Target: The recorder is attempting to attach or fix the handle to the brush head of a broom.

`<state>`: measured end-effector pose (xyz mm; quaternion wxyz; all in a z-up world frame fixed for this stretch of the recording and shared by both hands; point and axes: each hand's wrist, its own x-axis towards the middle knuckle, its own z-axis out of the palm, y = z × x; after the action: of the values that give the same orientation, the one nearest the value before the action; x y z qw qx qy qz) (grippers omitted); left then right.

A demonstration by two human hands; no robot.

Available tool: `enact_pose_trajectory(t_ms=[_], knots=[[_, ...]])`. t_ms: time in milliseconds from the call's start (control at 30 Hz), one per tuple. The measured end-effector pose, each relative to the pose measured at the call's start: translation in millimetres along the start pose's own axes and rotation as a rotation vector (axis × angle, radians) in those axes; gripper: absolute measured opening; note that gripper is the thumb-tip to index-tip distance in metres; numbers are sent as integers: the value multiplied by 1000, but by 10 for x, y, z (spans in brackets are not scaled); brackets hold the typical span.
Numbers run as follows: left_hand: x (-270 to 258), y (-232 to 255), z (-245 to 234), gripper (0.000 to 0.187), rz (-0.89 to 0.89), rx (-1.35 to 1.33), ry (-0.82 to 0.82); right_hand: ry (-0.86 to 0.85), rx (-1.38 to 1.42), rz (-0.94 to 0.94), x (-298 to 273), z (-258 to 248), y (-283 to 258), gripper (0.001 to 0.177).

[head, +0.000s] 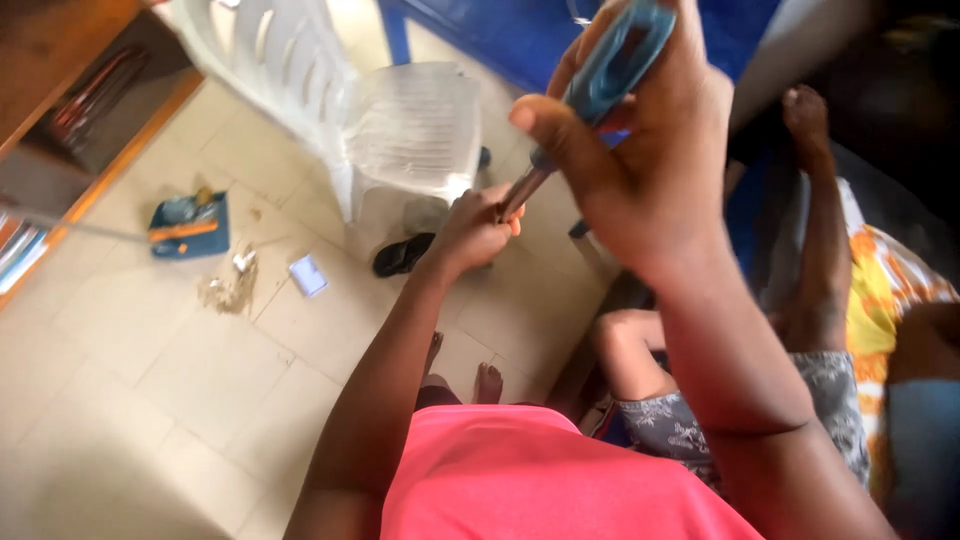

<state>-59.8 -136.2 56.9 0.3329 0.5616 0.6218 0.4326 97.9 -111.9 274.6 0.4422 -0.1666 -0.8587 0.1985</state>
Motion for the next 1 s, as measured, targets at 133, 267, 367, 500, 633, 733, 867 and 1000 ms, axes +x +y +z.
enact_pose_trajectory(t_ms=[133, 267, 367, 500, 633, 733, 867, 1000], knots=[[-309, 49, -239, 13, -128, -50, -51, -164, 254, 26, 78, 115, 111, 36], [-569, -260, -398, 11, -244, -53, -41, -222, 475, 15, 107, 506, 256, 32], [-790, -582, -491, 13, -254, -17, 15, -169, 367, 12, 90, 871, 253, 34], [-1038, -855, -645, 16, -270, 63, 177, -186, 332, -3, 16, 1271, 118, 40], [-1164, -1197, -720, 17, -210, 27, 367, -247, 189, 77, -33, 1564, -280, 43], [-1120, -1463, -814, 6, -242, 128, 365, -261, 155, -74, -102, 1775, -421, 47], [-1153, -934, -1177, 18, -425, -30, 338, -322, 141, -57, -133, 1974, -697, 44], [-1246, -829, -1363, 34, -376, -276, 353, -324, 117, -93, -136, 2073, -878, 42]])
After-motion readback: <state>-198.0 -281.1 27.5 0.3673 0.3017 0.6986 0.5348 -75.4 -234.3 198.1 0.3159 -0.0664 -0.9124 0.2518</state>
